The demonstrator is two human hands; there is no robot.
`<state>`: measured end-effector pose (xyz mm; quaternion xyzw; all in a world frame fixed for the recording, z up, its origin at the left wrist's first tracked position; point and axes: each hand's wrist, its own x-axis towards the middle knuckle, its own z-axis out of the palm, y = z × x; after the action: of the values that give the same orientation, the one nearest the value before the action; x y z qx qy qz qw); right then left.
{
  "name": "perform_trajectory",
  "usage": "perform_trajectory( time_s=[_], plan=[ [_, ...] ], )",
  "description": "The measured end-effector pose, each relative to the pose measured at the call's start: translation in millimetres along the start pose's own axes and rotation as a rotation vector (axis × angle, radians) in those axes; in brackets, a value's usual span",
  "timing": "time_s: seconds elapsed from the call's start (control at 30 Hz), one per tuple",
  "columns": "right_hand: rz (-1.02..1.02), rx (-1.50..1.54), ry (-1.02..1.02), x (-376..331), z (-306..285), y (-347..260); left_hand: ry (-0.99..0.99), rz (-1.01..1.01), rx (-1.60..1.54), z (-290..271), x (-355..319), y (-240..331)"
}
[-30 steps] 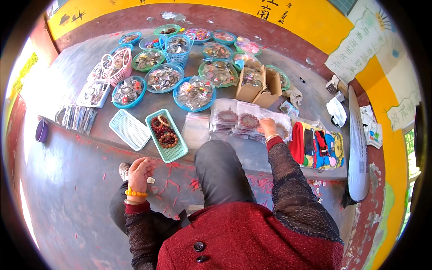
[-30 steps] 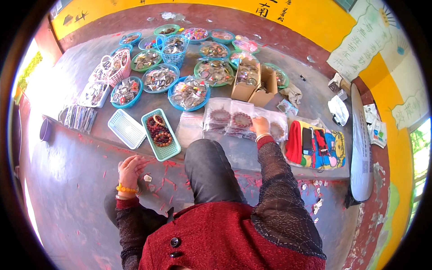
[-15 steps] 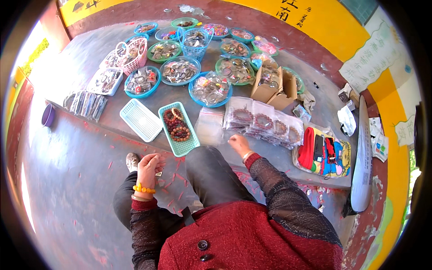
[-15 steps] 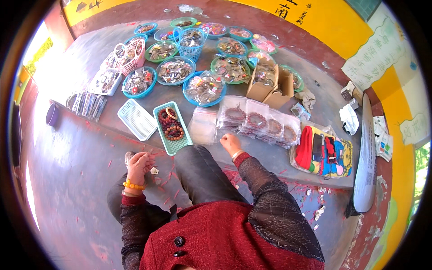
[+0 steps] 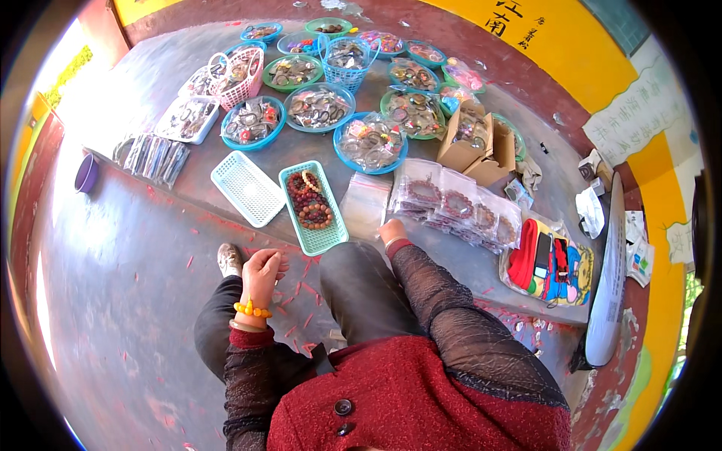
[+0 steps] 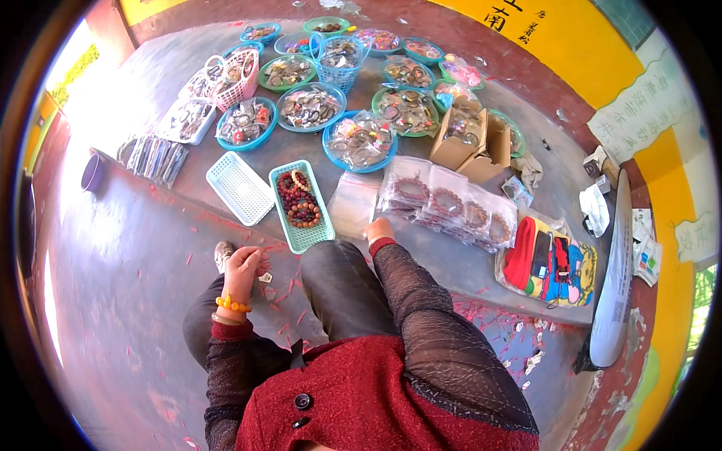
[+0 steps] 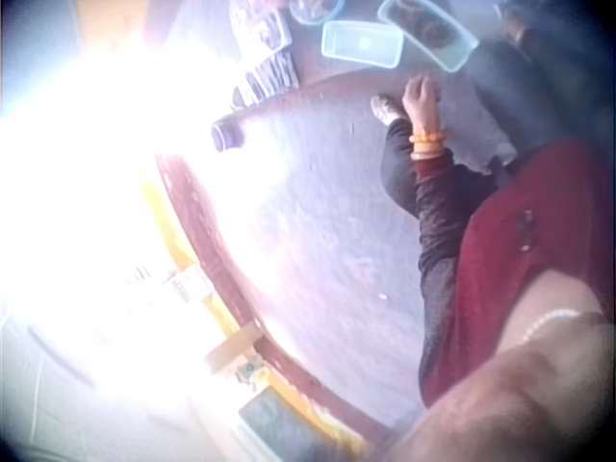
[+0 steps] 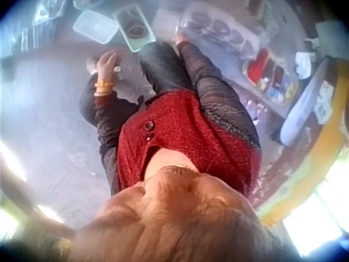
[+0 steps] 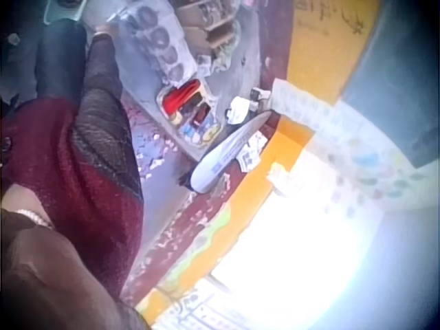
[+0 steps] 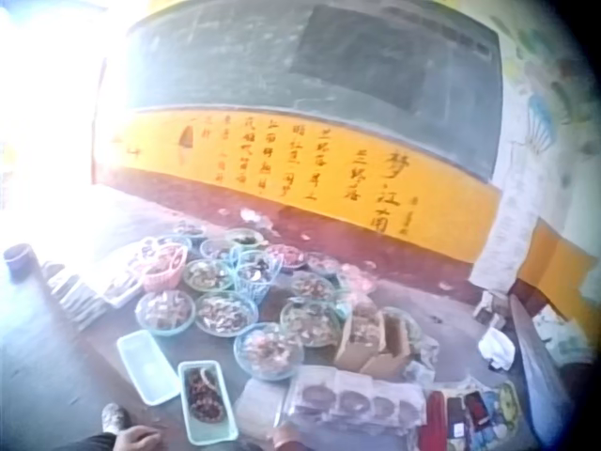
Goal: The person sits on the floor and packs beaded bracelets into small plastic bags. They pick up bracelets from a green basket, place them into bags, and set the packaged items aside on the floor.
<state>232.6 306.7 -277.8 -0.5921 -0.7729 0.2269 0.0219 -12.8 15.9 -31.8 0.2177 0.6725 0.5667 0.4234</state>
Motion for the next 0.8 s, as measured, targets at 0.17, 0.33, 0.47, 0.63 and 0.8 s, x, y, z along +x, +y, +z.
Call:
perform_trajectory(
  time_s=[0.17, 0.33, 0.47, 0.63, 0.8],
  plan=[
    [0.161, 0.352, -0.284, -5.5, -14.3, -17.9, 0.028, 0.003, 0.044, -6.7, -7.9, 1.9],
    [-0.081, 0.058, 0.129, -33.1, -49.9, -26.4, 0.006, 0.038, 0.081, -1.4, -6.1, 2.3],
    [-0.182, 0.138, 0.183, -52.5, -89.4, -46.1, -0.006, 0.054, 0.113, 0.8, -7.3, 5.7],
    [-0.066, 0.746, -0.064, -49.8, -112.5, -59.8, -0.028, 0.051, 0.113, 1.4, -4.4, 1.5],
    [0.189, 1.090, -0.329, -37.0, -108.6, -58.0, -0.009, 0.028, 0.126, -1.4, -5.5, -0.1]
  ],
)
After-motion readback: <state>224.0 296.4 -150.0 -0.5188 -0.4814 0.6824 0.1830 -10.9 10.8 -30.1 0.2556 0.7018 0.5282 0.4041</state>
